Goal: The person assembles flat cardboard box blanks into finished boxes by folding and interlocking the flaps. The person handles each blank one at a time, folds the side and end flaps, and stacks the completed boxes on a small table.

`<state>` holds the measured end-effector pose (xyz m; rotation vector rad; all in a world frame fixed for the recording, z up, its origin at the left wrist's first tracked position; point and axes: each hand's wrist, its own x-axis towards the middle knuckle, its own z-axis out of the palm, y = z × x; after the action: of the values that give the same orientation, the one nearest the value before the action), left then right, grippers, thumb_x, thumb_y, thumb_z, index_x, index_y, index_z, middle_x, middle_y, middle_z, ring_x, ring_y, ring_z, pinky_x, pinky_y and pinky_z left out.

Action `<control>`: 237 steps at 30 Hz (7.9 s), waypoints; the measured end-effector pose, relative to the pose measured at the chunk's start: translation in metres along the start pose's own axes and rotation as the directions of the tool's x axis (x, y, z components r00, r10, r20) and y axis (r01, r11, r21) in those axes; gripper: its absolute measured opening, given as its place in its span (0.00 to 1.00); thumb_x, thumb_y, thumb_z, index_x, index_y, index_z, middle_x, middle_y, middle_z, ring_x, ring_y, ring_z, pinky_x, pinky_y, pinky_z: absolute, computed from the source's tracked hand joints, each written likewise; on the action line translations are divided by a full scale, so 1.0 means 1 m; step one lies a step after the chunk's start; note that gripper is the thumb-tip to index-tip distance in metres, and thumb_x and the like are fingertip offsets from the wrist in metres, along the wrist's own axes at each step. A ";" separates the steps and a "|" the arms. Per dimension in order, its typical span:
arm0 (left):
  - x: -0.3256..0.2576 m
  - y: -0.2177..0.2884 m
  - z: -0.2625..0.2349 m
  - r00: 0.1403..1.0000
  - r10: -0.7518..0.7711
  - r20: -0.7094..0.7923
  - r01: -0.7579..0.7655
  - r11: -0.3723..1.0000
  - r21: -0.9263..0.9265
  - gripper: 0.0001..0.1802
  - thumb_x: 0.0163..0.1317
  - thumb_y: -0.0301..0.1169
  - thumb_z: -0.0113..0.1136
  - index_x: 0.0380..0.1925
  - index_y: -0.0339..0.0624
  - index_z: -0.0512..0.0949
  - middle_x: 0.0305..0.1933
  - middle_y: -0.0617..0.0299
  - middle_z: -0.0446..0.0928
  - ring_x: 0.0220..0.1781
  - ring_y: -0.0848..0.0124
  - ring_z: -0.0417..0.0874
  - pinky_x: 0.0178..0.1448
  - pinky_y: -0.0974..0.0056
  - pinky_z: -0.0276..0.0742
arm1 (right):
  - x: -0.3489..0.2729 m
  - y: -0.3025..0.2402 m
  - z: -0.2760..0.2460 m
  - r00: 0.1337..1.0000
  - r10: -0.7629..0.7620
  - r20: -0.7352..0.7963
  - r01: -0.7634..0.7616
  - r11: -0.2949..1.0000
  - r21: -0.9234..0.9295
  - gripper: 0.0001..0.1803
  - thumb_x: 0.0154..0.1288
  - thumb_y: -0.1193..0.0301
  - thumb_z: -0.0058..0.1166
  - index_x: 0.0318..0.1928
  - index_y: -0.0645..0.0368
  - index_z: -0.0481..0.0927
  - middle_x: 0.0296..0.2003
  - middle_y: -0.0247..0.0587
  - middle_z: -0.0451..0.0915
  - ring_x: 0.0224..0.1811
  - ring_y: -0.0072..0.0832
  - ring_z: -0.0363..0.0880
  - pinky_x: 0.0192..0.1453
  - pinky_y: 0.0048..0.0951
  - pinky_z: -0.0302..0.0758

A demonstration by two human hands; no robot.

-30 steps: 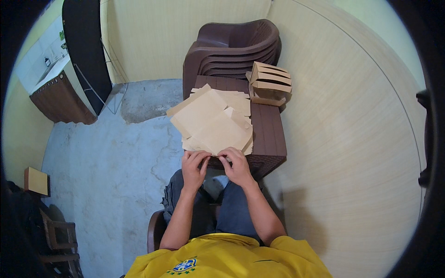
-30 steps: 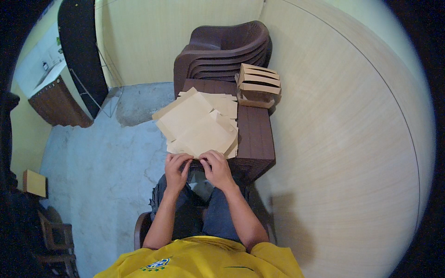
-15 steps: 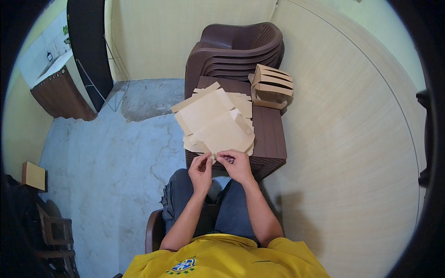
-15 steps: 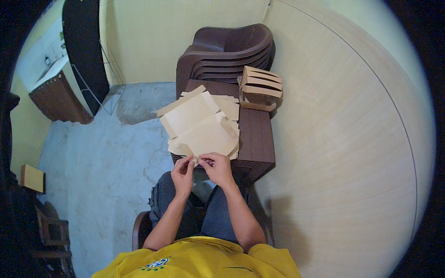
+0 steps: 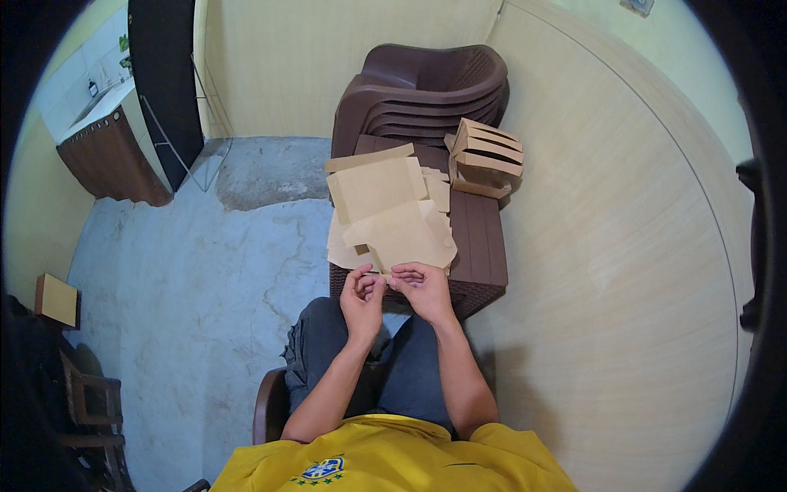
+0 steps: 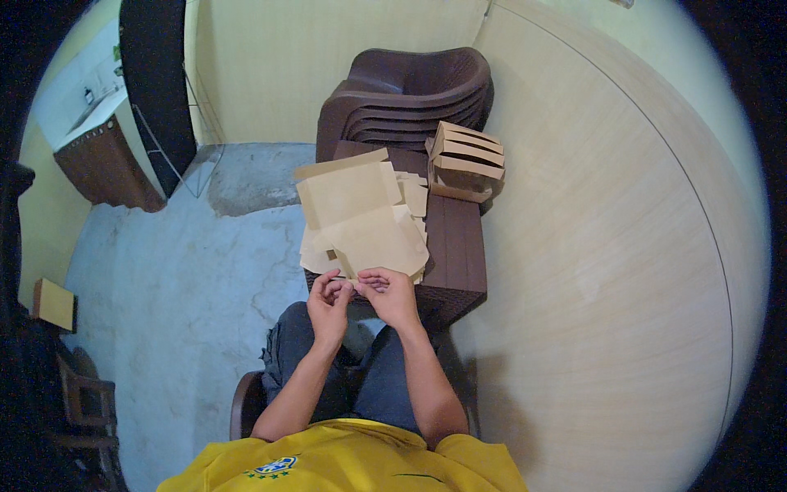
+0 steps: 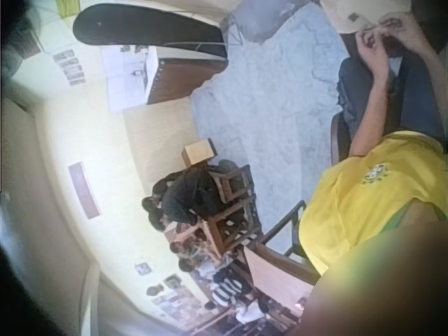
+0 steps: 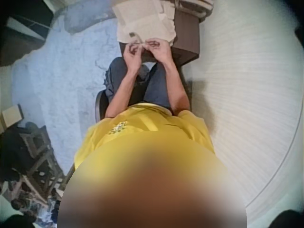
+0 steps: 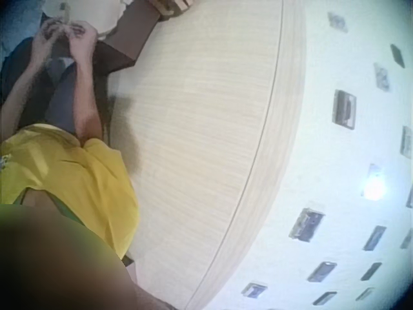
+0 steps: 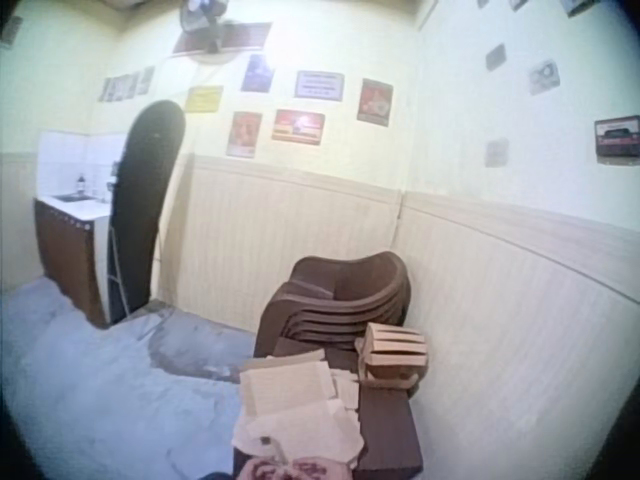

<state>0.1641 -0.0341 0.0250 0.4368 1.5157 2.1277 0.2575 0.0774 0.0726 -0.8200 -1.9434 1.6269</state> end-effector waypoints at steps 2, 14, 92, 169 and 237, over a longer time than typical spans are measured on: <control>0.000 0.005 0.002 1.000 0.012 -0.017 -0.011 0.999 0.032 0.22 0.72 0.20 0.70 0.62 0.34 0.76 0.44 0.59 0.87 0.45 0.74 0.88 0.50 0.69 0.85 | -0.001 -0.001 0.000 1.000 0.004 -0.006 -0.004 0.999 0.034 0.15 0.67 0.81 0.72 0.53 0.69 0.89 0.43 0.44 0.92 0.47 0.25 0.91 0.54 0.27 0.88; 0.010 0.014 -0.003 0.998 -0.002 -0.058 0.009 0.994 0.108 0.19 0.62 0.20 0.77 0.50 0.32 0.79 0.37 0.62 0.86 0.37 0.78 0.85 0.42 0.71 0.85 | -0.005 0.003 0.000 0.999 0.030 0.044 -0.037 0.988 0.152 0.16 0.66 0.83 0.72 0.54 0.70 0.87 0.46 0.45 0.91 0.49 0.26 0.91 0.57 0.28 0.89; 0.067 0.045 -0.005 1.000 -0.001 -0.009 0.008 0.490 0.872 0.17 0.55 0.35 0.79 0.43 0.43 0.87 0.37 0.58 0.88 0.45 0.52 0.91 0.51 0.47 0.85 | 0.029 0.014 0.011 0.999 0.030 -0.043 -0.036 0.991 -0.133 0.13 0.70 0.76 0.72 0.53 0.64 0.91 0.41 0.38 0.91 0.44 0.21 0.87 0.53 0.26 0.84; 0.060 0.003 -0.012 0.915 -0.365 0.173 0.368 0.930 0.013 0.14 0.70 0.22 0.64 0.54 0.36 0.85 0.42 0.64 0.88 0.42 0.71 0.89 0.45 0.58 0.90 | 0.028 0.005 0.003 0.999 -0.033 0.019 0.036 0.984 -0.176 0.14 0.65 0.81 0.73 0.52 0.65 0.90 0.44 0.43 0.93 0.48 0.29 0.91 0.55 0.31 0.86; 0.043 0.042 0.005 0.923 0.375 0.084 -0.302 0.569 0.765 0.16 0.58 0.22 0.76 0.47 0.41 0.87 0.44 0.51 0.88 0.44 0.54 0.92 0.50 0.53 0.86 | 0.000 -0.011 -0.078 0.540 -0.506 -0.673 -0.187 0.707 -0.682 0.19 0.58 0.67 0.79 0.41 0.58 0.80 0.36 0.42 0.78 0.42 0.47 0.80 0.51 0.49 0.79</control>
<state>0.1232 -0.0172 0.0650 1.0113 2.5553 1.6230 0.3098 0.1309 0.0976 -1.3059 -1.7212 0.1145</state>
